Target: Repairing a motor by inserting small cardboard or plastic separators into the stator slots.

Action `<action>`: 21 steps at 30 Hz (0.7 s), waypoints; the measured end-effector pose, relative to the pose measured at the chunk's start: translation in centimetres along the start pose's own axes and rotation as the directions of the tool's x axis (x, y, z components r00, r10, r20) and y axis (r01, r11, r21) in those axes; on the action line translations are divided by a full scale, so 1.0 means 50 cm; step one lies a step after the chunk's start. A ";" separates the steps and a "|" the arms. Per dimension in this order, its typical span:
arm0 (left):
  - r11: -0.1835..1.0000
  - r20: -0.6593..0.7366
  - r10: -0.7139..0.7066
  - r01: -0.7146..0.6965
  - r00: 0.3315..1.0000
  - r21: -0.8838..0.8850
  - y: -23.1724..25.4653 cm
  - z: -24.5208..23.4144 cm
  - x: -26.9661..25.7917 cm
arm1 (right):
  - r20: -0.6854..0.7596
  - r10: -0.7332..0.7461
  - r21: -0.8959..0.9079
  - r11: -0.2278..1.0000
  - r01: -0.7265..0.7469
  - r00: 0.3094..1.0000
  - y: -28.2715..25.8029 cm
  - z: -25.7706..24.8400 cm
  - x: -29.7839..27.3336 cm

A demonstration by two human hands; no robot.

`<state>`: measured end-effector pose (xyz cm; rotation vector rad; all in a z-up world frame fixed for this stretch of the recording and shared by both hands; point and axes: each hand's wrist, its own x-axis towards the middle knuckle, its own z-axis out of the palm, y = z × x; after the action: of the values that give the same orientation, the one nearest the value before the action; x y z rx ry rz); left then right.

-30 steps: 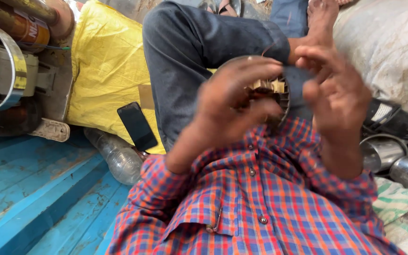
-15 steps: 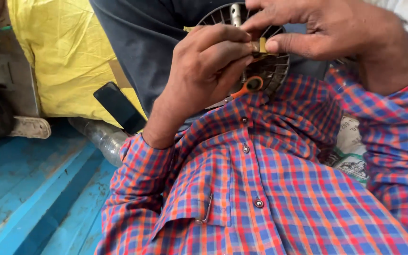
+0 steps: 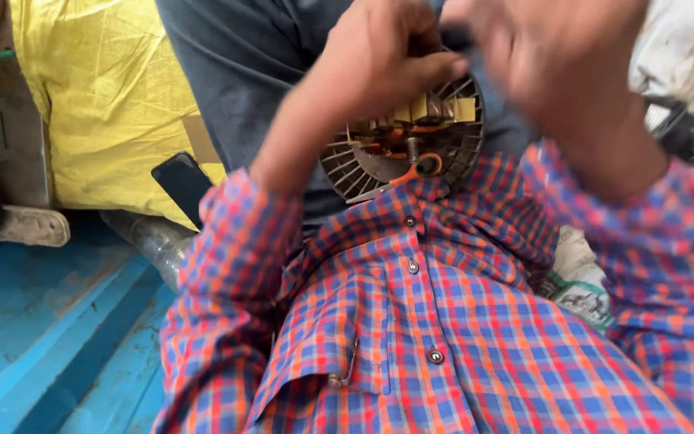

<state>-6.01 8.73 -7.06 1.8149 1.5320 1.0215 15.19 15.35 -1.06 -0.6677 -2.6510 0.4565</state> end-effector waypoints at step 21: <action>0.998 0.282 0.003 0.016 0.960 -0.067 -0.071 -0.022 0.008 | 0.271 0.005 0.350 0.931 -0.104 0.963 -0.038 0.036 -0.042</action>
<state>-8.89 9.75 -9.22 1.8167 1.3134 0.7635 15.41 12.30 -2.47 -0.5976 -2.6828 1.0908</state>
